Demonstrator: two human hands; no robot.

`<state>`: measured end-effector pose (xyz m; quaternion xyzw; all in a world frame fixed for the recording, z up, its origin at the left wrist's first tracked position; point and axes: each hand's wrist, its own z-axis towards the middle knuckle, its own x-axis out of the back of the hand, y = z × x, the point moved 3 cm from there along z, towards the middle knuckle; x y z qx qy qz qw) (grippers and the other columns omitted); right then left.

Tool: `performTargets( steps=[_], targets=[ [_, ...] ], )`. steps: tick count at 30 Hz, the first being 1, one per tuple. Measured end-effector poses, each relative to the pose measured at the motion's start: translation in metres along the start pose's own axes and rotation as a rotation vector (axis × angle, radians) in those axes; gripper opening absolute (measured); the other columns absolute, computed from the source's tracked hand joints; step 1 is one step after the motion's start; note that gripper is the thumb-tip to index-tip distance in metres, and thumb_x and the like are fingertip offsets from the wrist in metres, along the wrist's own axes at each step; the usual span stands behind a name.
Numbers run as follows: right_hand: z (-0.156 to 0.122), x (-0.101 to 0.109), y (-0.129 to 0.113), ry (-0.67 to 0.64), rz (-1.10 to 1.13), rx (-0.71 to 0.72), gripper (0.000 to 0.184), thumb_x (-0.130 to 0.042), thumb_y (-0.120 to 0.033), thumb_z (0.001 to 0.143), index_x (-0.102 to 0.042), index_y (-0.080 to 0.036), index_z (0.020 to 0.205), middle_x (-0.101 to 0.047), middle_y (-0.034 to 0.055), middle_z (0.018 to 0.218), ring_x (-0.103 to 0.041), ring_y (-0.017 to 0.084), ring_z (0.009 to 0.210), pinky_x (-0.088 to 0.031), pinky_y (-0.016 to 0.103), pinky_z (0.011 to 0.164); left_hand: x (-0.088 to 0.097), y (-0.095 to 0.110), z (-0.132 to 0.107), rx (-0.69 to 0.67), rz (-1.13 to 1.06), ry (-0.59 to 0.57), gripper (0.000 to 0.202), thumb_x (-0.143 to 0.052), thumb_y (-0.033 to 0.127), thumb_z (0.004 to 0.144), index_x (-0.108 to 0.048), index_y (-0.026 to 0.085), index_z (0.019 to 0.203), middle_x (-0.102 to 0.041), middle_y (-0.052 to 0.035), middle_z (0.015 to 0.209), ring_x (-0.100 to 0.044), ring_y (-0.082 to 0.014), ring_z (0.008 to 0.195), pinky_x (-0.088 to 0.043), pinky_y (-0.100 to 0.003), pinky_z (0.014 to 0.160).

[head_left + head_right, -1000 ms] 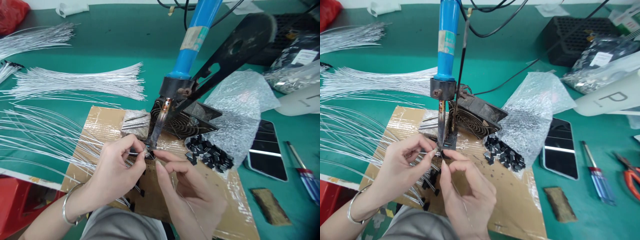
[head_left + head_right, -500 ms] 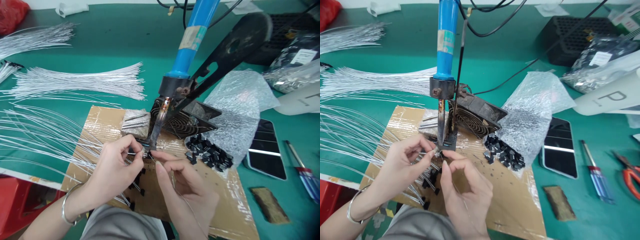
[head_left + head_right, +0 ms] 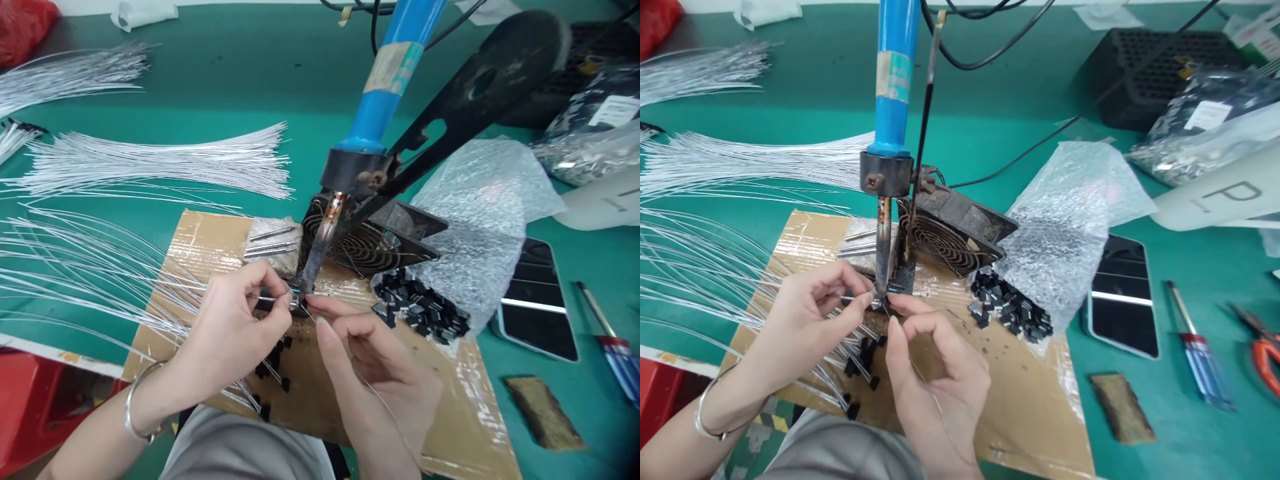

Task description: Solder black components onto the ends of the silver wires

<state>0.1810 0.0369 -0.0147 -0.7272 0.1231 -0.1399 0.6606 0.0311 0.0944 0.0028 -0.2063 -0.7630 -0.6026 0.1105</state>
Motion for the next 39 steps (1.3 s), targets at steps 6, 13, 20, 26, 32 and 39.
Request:
performTargets(
  steps=[6, 13, 20, 26, 32, 39],
  targets=[
    [0.0015, 0.0016, 0.0002, -0.002, -0.041, 0.031, 0.023, -0.075, -0.030, 0.092, -0.064, -0.024, 0.072, -0.084, 0.0028, 0.110, -0.078, 0.021, 0.102, -0.056, 0.036, 0.097, 0.0015, 0.0006, -0.0015, -0.001, -0.009, 0.009, 0.008, -0.064, 0.026, 0.082, -0.064, 0.021, 0.076, -0.076, -0.0063, 0.086, -0.072, -0.0236, 0.083, -0.055, -0.036, 0.074],
    [-0.0006, 0.0017, -0.0018, 0.013, -0.031, 0.060, 0.023, -0.075, -0.027, 0.092, -0.064, -0.025, 0.071, -0.084, 0.0002, 0.108, -0.078, 0.019, 0.101, -0.056, 0.033, 0.095, 0.0028, 0.0013, -0.0035, -0.019, -0.009, 0.007, 0.007, -0.064, 0.024, 0.082, -0.064, 0.021, 0.076, -0.077, -0.0069, 0.088, -0.074, -0.0247, 0.086, -0.056, -0.037, 0.075],
    [-0.0013, 0.0029, -0.0015, 0.020, -0.032, 0.047, 0.024, -0.075, -0.028, 0.092, -0.064, -0.024, 0.071, -0.084, 0.0023, 0.109, -0.078, 0.020, 0.101, -0.055, 0.033, 0.096, 0.0016, 0.0017, -0.0012, -0.024, -0.008, 0.001, 0.006, -0.063, 0.022, 0.082, -0.064, 0.021, 0.077, -0.077, -0.0064, 0.087, -0.073, -0.0232, 0.083, -0.054, -0.034, 0.072],
    [-0.0019, 0.0042, -0.0032, 0.021, -0.074, 0.053, 0.025, -0.076, -0.031, 0.092, -0.064, -0.024, 0.071, -0.084, 0.0030, 0.110, -0.078, 0.021, 0.100, -0.056, 0.035, 0.095, 0.0015, 0.0027, -0.0015, -0.025, -0.019, 0.000, 0.006, -0.064, 0.022, 0.082, -0.064, 0.021, 0.076, -0.076, -0.0063, 0.085, -0.073, -0.0230, 0.082, -0.055, -0.035, 0.073],
    [-0.0013, 0.0044, -0.0030, 0.016, -0.069, 0.042, 0.026, -0.076, -0.033, 0.092, -0.065, -0.024, 0.071, -0.084, 0.0055, 0.110, -0.078, 0.023, 0.100, -0.057, 0.039, 0.096, 0.0017, 0.0037, -0.0022, -0.027, -0.015, -0.007, 0.006, -0.064, 0.021, 0.082, -0.064, 0.020, 0.077, -0.076, -0.0065, 0.087, -0.073, -0.0227, 0.083, -0.055, -0.034, 0.072],
    [-0.0008, 0.0048, -0.0031, 0.001, -0.087, 0.062, 0.026, -0.076, -0.032, 0.093, -0.064, -0.023, 0.072, -0.084, 0.0067, 0.111, -0.079, 0.023, 0.101, -0.059, 0.038, 0.094, 0.0017, 0.0023, -0.0031, -0.026, -0.031, -0.006, 0.005, -0.065, 0.021, 0.082, -0.064, 0.021, 0.077, -0.076, -0.0060, 0.086, -0.072, -0.0217, 0.082, -0.056, -0.034, 0.073]
  ],
)
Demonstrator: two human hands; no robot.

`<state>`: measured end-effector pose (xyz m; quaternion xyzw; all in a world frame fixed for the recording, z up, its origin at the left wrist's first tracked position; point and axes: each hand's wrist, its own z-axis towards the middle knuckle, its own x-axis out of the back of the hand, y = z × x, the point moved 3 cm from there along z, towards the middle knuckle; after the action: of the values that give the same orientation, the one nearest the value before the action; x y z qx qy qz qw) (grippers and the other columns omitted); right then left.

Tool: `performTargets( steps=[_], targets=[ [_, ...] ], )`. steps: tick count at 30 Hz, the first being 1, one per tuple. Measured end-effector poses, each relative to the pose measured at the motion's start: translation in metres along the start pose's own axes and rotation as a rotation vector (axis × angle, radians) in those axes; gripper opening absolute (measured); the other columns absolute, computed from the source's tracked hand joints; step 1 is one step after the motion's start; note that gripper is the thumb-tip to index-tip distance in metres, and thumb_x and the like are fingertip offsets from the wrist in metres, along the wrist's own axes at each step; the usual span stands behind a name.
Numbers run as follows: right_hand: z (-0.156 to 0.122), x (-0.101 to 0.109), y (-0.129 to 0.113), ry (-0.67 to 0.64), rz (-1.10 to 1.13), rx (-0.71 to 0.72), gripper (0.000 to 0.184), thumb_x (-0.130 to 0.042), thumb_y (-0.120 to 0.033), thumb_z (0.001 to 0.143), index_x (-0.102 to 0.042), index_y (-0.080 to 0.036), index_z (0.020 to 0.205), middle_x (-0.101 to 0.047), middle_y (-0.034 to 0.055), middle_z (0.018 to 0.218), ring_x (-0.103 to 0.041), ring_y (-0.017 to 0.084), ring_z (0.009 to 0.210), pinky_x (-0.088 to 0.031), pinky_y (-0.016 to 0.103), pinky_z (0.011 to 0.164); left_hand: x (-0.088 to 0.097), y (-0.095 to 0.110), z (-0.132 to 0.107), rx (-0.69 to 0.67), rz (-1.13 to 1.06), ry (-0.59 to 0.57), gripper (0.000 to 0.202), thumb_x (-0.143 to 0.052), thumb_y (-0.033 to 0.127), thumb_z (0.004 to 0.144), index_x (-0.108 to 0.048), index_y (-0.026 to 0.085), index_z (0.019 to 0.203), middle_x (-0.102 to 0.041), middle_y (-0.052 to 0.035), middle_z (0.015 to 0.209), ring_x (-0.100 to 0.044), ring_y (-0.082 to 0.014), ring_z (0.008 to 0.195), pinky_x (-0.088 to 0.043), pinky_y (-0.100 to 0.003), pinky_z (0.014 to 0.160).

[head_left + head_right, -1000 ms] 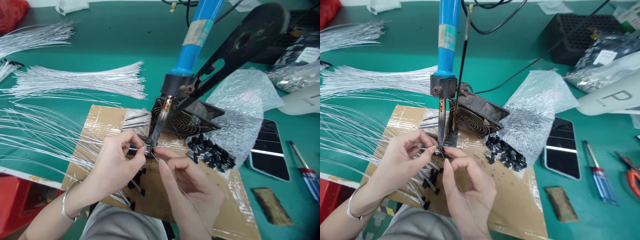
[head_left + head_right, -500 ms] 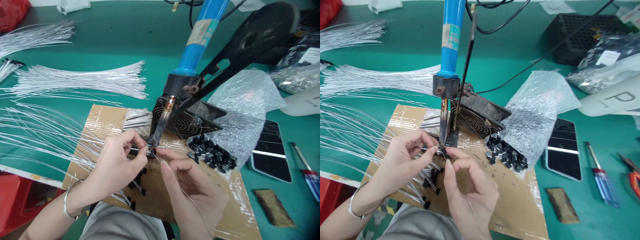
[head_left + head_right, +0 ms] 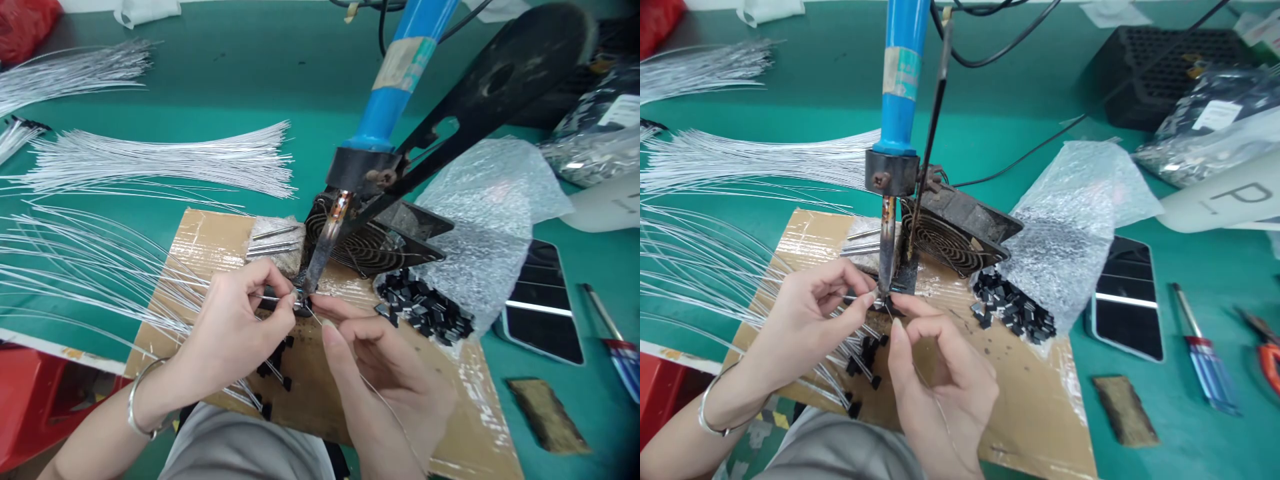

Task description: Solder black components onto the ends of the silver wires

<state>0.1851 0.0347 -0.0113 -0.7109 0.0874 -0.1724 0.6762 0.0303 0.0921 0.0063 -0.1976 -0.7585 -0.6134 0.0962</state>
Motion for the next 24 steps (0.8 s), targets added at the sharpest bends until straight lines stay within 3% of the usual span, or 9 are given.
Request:
performTargets(
  steps=[20, 24],
  targets=[
    [0.001, -0.004, 0.002, 0.011, 0.023, 0.011, 0.025, -0.075, -0.030, 0.093, -0.063, -0.023, 0.071, -0.084, 0.0058, 0.108, -0.079, 0.023, 0.100, -0.059, 0.039, 0.095, -0.001, -0.001, 0.003, -0.029, 0.059, -0.007, 0.007, -0.064, 0.018, 0.085, -0.064, 0.021, 0.079, -0.076, -0.0055, 0.088, -0.071, -0.0202, 0.082, -0.053, -0.031, 0.069],
    [0.003, -0.001, 0.007, -0.008, 0.027, -0.061, 0.028, -0.075, -0.034, 0.092, -0.063, -0.023, 0.070, -0.083, 0.0069, 0.107, -0.078, 0.025, 0.102, -0.058, 0.042, 0.098, 0.004, -0.009, -0.005, -0.152, 0.255, 0.002, 0.009, -0.062, 0.020, 0.094, -0.067, 0.021, 0.086, -0.077, -0.0040, 0.084, -0.064, -0.0156, 0.065, -0.046, -0.029, 0.057]
  ],
)
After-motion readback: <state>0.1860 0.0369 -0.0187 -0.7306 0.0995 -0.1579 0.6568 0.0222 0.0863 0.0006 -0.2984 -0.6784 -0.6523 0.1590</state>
